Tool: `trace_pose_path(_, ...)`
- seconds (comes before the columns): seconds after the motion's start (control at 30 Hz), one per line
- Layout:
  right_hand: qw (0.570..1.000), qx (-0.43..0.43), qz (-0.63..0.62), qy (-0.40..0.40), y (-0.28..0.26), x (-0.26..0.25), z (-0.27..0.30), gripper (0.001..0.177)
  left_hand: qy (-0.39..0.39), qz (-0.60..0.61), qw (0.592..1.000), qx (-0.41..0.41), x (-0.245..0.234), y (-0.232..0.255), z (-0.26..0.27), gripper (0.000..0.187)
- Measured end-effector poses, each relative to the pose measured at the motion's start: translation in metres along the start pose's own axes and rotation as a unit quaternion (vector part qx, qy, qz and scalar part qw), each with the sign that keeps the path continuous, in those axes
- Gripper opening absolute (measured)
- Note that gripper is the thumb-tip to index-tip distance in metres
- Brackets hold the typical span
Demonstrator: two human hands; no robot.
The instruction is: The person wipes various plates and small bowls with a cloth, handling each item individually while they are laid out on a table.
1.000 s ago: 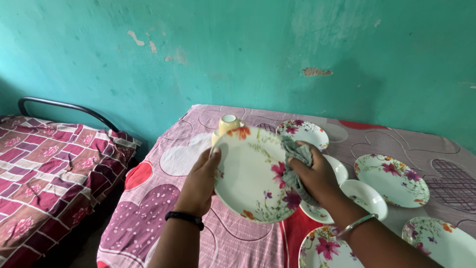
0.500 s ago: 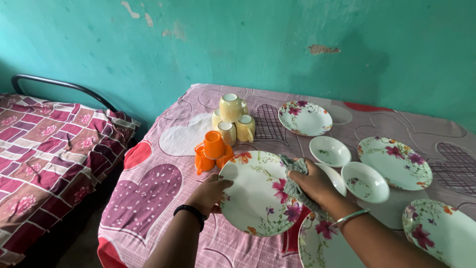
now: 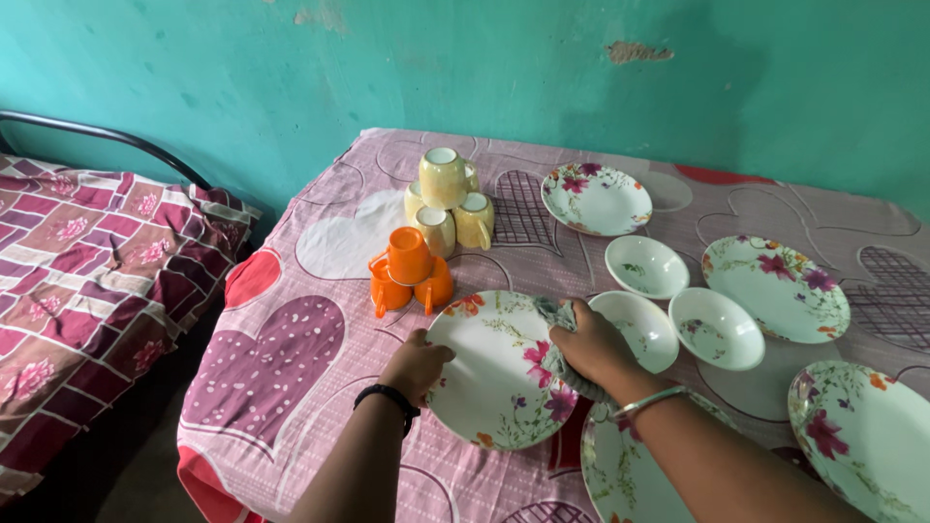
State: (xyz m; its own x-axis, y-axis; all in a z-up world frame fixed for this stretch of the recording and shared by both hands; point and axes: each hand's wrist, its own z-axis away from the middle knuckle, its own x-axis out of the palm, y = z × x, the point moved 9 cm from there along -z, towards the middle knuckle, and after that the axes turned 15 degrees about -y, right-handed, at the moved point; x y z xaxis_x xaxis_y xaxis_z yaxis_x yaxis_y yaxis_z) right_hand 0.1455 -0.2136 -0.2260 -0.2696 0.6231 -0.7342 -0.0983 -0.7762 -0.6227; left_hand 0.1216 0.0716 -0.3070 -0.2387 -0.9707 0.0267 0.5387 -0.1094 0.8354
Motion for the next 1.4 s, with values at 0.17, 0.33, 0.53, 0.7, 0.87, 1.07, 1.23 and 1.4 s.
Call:
trace_pose_path(0.17, 0.999, 0.012, 0.052, 0.000, -0.004, 0.003, -0.006, 0.065, 0.011, -0.051, 0.997, 0.053, -0.008, 0.006, -0.021, 0.050)
trace_pose_path(0.33, 0.995, 0.026, 0.100, -0.014, -0.008, 0.009, -0.015, 0.066, 0.013, -0.081, 0.994, 0.070, -0.014, 0.003, -0.037, 0.045)
trace_pose_path(0.53, 0.988, 0.035, 0.140, -0.057, 0.000, 0.018, -0.034, 0.070, 0.003, -0.075, 0.994, 0.075, -0.018, 0.005, -0.037, 0.045)
trace_pose_path(0.7, 0.984, 0.040, 0.162, -0.068, 0.001, 0.021, -0.040, 0.071, -0.012, -0.084, 0.994, 0.076, -0.016, 0.008, -0.035, 0.048)
trace_pose_path(0.87, 0.978, 0.038, 0.194, -0.069, -0.004, 0.023, -0.034, 0.067, -0.006, -0.099, 0.993, 0.069, -0.018, 0.009, -0.032, 0.049)
trace_pose_path(1.07, 0.970, 0.040, 0.226, -0.076, -0.012, 0.027, -0.026, 0.060, -0.004, -0.133, 0.989, 0.062, -0.021, 0.012, -0.027, 0.051)
trace_pose_path(1.23, 0.969, 0.029, 0.236, -0.067, -0.015, 0.027, -0.024, 0.060, -0.009, -0.134, 0.990, 0.051, -0.020, 0.014, -0.018, 0.054)
trace_pose_path(1.4, 0.971, 0.027, 0.229, -0.065, -0.014, 0.028, -0.024, 0.060, -0.029, -0.097, 0.993, 0.066, -0.013, 0.011, -0.020, 0.066)
